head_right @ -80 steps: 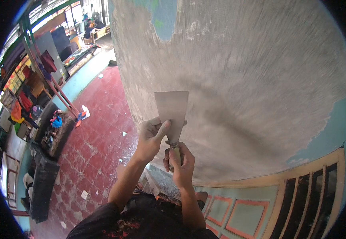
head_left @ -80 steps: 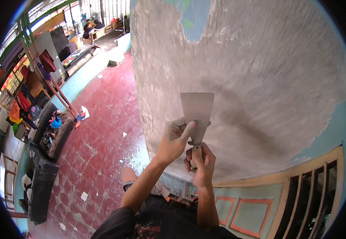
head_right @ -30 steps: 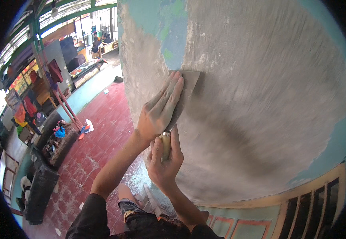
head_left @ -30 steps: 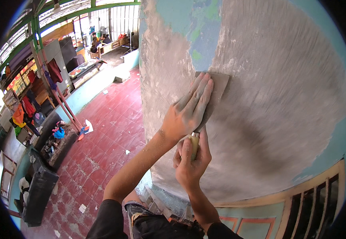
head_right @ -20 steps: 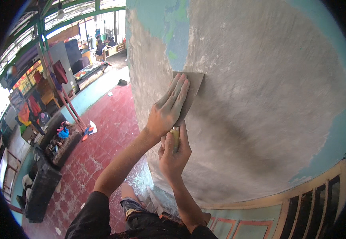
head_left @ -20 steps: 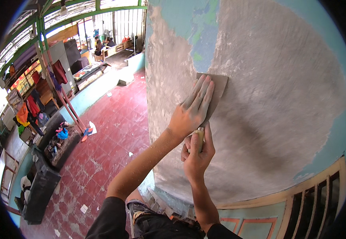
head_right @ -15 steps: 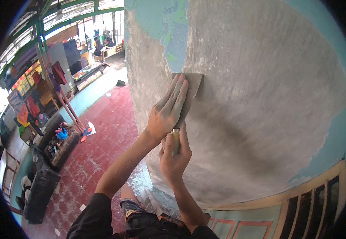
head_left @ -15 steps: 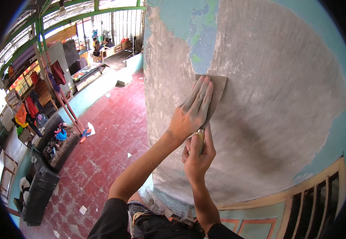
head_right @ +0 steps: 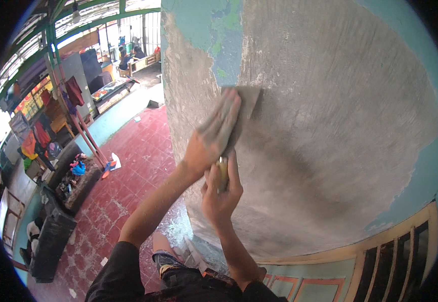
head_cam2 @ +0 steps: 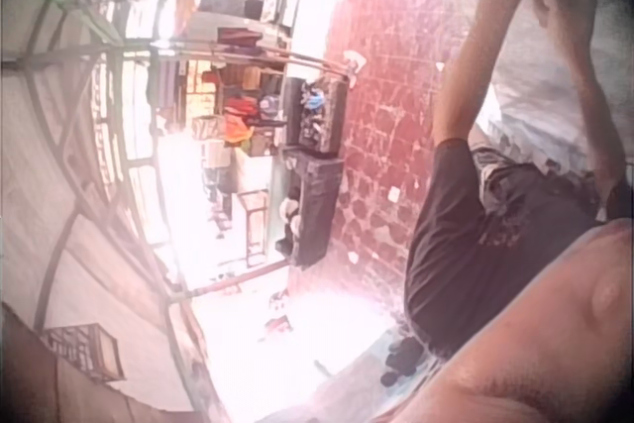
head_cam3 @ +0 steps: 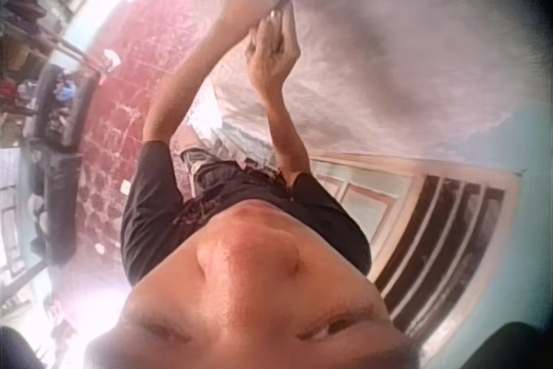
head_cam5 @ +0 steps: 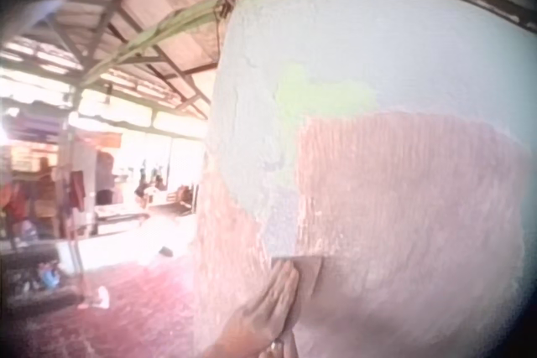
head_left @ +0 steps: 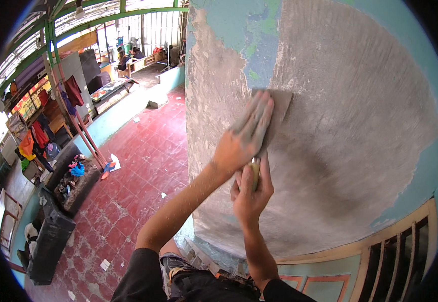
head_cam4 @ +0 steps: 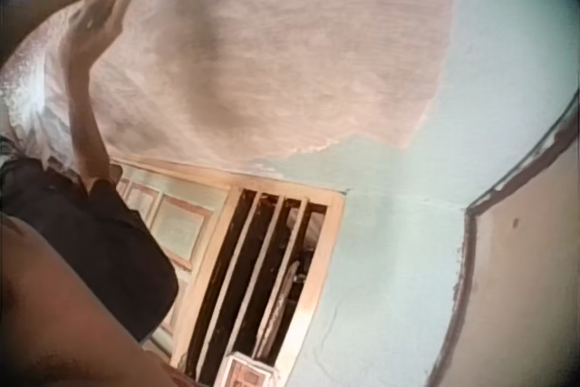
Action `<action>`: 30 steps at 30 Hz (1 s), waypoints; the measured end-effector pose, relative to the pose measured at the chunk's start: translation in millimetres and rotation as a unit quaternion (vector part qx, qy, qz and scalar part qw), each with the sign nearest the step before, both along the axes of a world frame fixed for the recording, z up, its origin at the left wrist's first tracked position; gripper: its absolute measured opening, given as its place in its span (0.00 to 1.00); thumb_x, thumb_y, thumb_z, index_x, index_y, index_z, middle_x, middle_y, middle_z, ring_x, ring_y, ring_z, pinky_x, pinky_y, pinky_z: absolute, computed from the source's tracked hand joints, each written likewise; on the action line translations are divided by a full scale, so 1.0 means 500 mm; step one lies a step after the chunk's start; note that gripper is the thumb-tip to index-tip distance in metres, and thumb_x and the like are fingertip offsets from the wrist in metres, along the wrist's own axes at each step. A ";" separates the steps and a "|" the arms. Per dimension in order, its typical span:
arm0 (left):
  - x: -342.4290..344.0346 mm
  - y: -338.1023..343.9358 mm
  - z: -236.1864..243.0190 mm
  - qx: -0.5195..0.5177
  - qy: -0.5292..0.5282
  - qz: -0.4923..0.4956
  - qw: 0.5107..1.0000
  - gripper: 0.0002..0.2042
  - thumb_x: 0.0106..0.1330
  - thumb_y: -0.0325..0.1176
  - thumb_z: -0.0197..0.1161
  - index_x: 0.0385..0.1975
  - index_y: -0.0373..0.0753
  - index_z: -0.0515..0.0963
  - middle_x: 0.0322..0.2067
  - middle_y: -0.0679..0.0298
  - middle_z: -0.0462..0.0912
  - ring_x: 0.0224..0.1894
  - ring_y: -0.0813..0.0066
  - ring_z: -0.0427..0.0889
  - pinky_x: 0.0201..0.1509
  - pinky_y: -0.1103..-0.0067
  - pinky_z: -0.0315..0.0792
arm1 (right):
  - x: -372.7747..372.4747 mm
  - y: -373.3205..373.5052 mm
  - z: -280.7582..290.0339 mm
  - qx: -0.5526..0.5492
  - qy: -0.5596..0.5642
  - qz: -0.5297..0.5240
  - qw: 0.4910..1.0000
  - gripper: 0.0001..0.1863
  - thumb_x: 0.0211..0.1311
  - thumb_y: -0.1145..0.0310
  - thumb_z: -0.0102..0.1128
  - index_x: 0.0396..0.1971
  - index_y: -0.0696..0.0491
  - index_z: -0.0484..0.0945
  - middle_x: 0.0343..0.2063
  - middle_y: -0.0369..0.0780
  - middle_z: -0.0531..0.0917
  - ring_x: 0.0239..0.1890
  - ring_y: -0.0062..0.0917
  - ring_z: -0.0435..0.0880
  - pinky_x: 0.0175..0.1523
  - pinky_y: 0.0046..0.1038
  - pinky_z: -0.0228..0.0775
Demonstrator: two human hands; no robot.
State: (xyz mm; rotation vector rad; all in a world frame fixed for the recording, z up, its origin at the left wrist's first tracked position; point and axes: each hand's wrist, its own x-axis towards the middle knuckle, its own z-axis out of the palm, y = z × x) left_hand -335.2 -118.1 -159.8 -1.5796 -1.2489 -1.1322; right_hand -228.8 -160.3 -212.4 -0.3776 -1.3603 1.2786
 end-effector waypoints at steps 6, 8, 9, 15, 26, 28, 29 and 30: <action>0.028 -0.006 -0.039 -0.005 -0.011 0.028 1.000 0.28 0.57 0.21 0.61 0.61 0.27 0.67 0.61 0.47 0.70 0.62 0.56 0.72 0.55 0.73 0.77 | 0.025 -0.010 -0.026 -0.029 -0.019 -0.019 0.999 0.26 0.70 0.71 0.50 0.64 0.65 0.62 0.27 0.34 0.76 0.21 0.09 0.70 0.19 0.13 0.60; 0.024 0.000 -0.033 0.003 -0.009 0.039 0.999 0.28 0.57 0.21 0.61 0.60 0.27 0.67 0.61 0.47 0.70 0.62 0.56 0.73 0.54 0.74 0.78 | 0.025 -0.005 -0.013 -0.017 -0.022 -0.020 0.999 0.26 0.69 0.72 0.50 0.64 0.65 0.62 0.27 0.34 0.76 0.21 0.08 0.70 0.19 0.13 0.59; 0.019 0.001 -0.025 0.008 -0.009 0.041 0.999 0.27 0.57 0.21 0.61 0.60 0.27 0.67 0.61 0.48 0.70 0.62 0.56 0.73 0.54 0.74 0.78 | 0.023 -0.003 -0.005 -0.019 -0.023 -0.011 0.999 0.26 0.69 0.72 0.51 0.64 0.65 0.62 0.27 0.34 0.76 0.21 0.08 0.70 0.20 0.13 0.59; 0.008 0.008 -0.023 0.024 0.004 0.035 0.999 0.27 0.58 0.21 0.58 0.61 0.27 0.66 0.61 0.47 0.70 0.63 0.57 0.72 0.51 0.76 0.79 | 0.007 0.000 -0.013 0.006 -0.005 -0.019 1.000 0.26 0.69 0.72 0.50 0.65 0.65 0.61 0.26 0.33 0.74 0.20 0.08 0.68 0.19 0.14 0.58; -0.018 0.018 0.002 0.033 0.019 0.067 0.997 0.28 0.58 0.19 0.54 0.63 0.29 0.64 0.63 0.49 0.68 0.65 0.59 0.69 0.49 0.78 0.80 | -0.031 0.019 0.006 0.070 0.006 -0.043 0.997 0.25 0.70 0.73 0.49 0.65 0.64 0.62 0.22 0.30 0.70 0.20 0.06 0.63 0.17 0.13 0.53; -0.029 0.019 0.032 0.042 0.016 0.085 0.995 0.29 0.58 0.19 0.54 0.63 0.29 0.64 0.63 0.49 0.68 0.65 0.59 0.69 0.48 0.79 0.80 | -0.039 0.038 0.022 0.092 0.002 -0.032 0.995 0.25 0.70 0.73 0.50 0.65 0.64 0.62 0.22 0.30 0.70 0.20 0.06 0.64 0.17 0.12 0.53; -0.033 0.017 0.037 0.039 0.019 0.085 0.995 0.29 0.57 0.18 0.54 0.64 0.29 0.64 0.63 0.48 0.68 0.65 0.59 0.69 0.49 0.79 0.80 | -0.039 0.042 0.027 0.100 0.001 -0.027 0.995 0.25 0.70 0.73 0.50 0.65 0.64 0.62 0.22 0.30 0.70 0.20 0.06 0.64 0.18 0.12 0.54; -0.036 0.014 0.041 0.037 0.022 0.087 0.995 0.29 0.57 0.18 0.54 0.64 0.29 0.63 0.63 0.48 0.68 0.65 0.59 0.69 0.49 0.79 0.80 | -0.041 0.039 0.031 0.097 0.001 -0.024 0.995 0.25 0.70 0.73 0.50 0.65 0.64 0.62 0.22 0.30 0.71 0.20 0.06 0.65 0.18 0.12 0.54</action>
